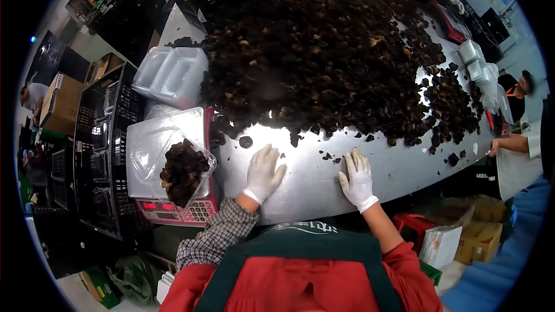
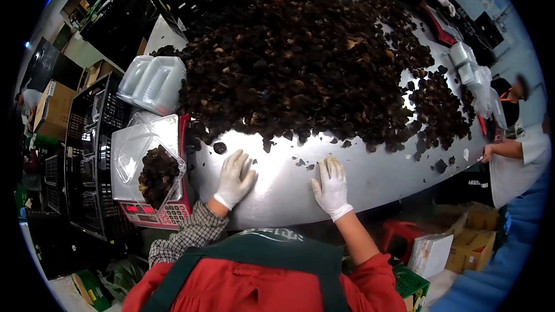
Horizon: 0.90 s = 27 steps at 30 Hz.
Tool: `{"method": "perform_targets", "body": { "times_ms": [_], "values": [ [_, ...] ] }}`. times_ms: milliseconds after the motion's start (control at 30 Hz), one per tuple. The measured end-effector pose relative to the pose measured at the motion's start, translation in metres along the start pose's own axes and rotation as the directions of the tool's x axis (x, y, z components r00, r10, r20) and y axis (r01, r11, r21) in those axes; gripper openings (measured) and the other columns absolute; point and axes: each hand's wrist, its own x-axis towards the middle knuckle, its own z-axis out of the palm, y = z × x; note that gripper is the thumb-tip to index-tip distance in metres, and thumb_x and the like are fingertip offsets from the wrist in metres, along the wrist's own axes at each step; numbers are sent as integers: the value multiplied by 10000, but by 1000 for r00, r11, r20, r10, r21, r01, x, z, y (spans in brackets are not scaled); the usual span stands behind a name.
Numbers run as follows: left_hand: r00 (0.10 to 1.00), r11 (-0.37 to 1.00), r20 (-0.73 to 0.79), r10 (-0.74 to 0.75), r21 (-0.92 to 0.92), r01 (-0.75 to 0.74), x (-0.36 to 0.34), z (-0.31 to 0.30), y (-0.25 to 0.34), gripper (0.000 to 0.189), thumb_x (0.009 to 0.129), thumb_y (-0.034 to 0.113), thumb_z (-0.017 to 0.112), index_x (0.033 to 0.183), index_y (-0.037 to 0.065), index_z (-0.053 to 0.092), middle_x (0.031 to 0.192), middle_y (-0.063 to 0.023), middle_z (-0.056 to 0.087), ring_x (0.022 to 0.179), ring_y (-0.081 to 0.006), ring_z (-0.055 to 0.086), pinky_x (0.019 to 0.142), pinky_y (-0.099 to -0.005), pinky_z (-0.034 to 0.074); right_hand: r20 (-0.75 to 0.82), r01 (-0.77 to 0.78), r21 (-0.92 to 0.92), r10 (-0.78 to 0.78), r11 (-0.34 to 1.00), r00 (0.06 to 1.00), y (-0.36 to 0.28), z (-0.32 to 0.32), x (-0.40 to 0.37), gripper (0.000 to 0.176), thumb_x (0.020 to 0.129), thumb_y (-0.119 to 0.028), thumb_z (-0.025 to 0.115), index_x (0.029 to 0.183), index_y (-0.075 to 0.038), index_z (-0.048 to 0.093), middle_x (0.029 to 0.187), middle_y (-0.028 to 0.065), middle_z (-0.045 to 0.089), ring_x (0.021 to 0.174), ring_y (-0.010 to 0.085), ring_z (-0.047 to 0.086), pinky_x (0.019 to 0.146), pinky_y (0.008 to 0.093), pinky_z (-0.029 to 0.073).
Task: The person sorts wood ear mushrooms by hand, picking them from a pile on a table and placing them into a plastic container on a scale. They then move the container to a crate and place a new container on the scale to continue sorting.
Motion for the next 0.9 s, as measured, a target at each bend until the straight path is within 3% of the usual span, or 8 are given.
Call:
{"method": "perform_targets", "body": {
  "times_ms": [133,267,400,500,600,700,867,900],
  "values": [
    [970,982,-244,-20,179,65,55,21,-17,407,796,166,672,1167,32,572,1261,-157,508,1173,-337,451,1027,-454,337,-15,-43,8,44,999,999,2,13,7,568,814,-229,631,1291,28,461,1344,274,430,1246,427,397,1074,499,291],
    [964,958,-267,1,278,76,88,20,-32,117,747,129,706,847,70,688,1198,-113,563,1183,-318,442,1042,-457,297,-20,-33,66,34,997,999,-9,14,9,531,813,-216,635,1262,25,487,1342,278,431,1240,423,404,1059,499,301],
    [912,999,-408,-38,-25,30,80,-17,-12,91,806,42,657,896,51,660,974,-73,657,965,-206,592,871,-324,460,-53,-93,123,101,988,994,-4,3,-2,462,865,-221,594,1247,28,516,1345,266,441,1227,439,416,1061,496,314],
    [851,740,-124,-511,-567,362,57,-33,8,84,857,32,591,918,-18,621,838,-90,635,766,-155,604,691,-257,478,-63,-76,134,85,988,994,3,4,-7,448,842,-194,614,1228,18,533,1335,258,453,1211,430,433,1051,501,324],
    [871,677,74,-485,-599,428,19,-6,0,90,835,91,650,891,24,672,771,-78,636,731,-180,613,684,-280,486,-61,-24,152,33,988,998,-5,4,1,440,818,-177,632,1210,5,547,1320,250,469,1201,416,449,1042,497,336],
    [992,977,124,-26,-206,51,10,1,12,95,796,143,714,843,61,712,840,-69,679,800,-194,618,786,-343,483,-80,42,218,-25,975,996,-24,12,25,423,797,-160,648,1183,-9,561,1281,244,503,1188,404,468,1032,480,352],
    [988,956,-41,-152,-261,136,27,12,8,139,804,186,686,873,67,707,1002,-90,640,960,-276,569,868,-377,450,-113,121,287,-92,950,989,-50,8,52,404,795,-141,650,1159,10,565,1249,242,531,1153,410,493,989,460,399],
    [988,987,-93,-123,-112,113,39,9,2,158,817,137,676,940,42,702,1013,-95,640,976,-239,571,891,-367,444,-116,121,294,-90,948,989,-51,7,52,402,795,-139,649,1158,13,566,1246,242,533,1148,411,496,984,458,403]
  ]
}}
